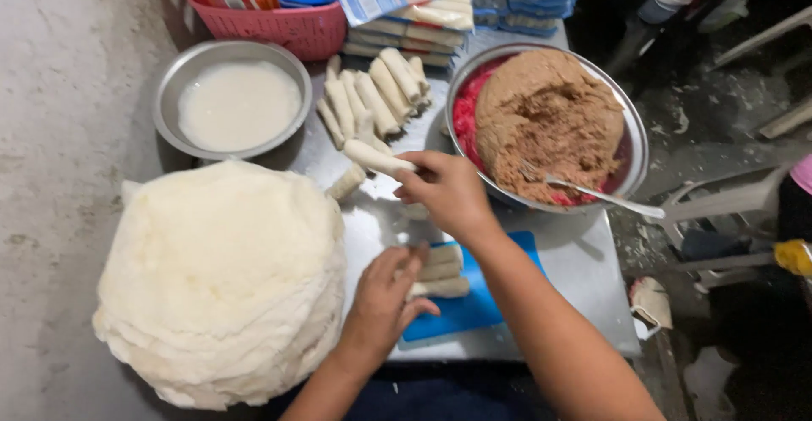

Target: Manually packaging pre-rolled spring rolls into plastic sleeves using a blue plastic guide tray.

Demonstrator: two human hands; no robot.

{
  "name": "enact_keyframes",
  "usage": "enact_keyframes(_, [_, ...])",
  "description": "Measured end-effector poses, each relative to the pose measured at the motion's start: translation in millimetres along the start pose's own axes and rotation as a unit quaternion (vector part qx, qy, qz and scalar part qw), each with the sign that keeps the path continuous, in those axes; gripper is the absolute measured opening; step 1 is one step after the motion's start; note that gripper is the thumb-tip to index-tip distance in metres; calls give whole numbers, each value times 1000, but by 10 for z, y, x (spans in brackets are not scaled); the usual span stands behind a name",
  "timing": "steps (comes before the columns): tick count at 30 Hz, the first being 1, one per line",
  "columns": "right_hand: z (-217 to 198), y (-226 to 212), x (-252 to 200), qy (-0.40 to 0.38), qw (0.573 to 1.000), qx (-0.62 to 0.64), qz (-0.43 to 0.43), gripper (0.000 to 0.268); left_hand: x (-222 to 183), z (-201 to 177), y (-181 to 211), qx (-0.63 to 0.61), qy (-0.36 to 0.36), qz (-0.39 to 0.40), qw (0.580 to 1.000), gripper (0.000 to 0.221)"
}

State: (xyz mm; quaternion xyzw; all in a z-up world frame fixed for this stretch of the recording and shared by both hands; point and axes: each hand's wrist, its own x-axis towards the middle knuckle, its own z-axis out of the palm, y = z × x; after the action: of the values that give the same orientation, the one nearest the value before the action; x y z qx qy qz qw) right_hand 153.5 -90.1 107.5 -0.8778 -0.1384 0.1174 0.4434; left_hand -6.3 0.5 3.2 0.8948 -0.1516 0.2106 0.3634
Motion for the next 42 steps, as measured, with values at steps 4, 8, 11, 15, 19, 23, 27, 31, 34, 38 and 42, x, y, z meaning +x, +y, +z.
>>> enact_keyframes(4, [-402,417,-679,-15,974,222,-46,30,58,-85,106,-174,108,-154,967,64])
enact_keyframes(8, [-475,694,-1147,-8,944,293,-154,25,202,-162,242,-480,149,-251,827,52])
enact_keyframes(11, [-547,815,-1284,-74,938,317,-122,43,237,-154,280,-408,134,-265,863,29])
enact_keyframes(15, [-773,794,-1342,-42,977,174,-115,28,258,-256,515,-403,110,-236,878,38])
enact_keyframes(19, [-874,986,-1352,-33,988,96,-117,23,113,-201,223,-195,30,-133,971,50])
enact_keyframes(23, [-557,925,-1505,-35,992,21,-123,21,-12,-130,52,-32,-2,-103,994,32])
enact_keyframes(27, [-310,978,-1483,11,986,-48,-159,21,-7,-111,-46,-35,-5,-95,995,33])
enact_keyframes(31, [-282,969,-1539,10,985,-76,-157,20,-53,-123,-22,-48,-6,-82,995,38])
enact_keyframes(34, [-303,934,-1513,-1,983,-84,-165,19,-9,-130,-18,-54,-7,-78,995,41])
enact_keyframes(38, [-222,937,-1489,11,983,-90,-159,23,-16,-153,-8,-87,-17,-94,992,46])
enact_keyframes(42, [-292,785,-1454,-8,991,-111,-80,50,-11,-319,130,-140,-34,-123,982,56])
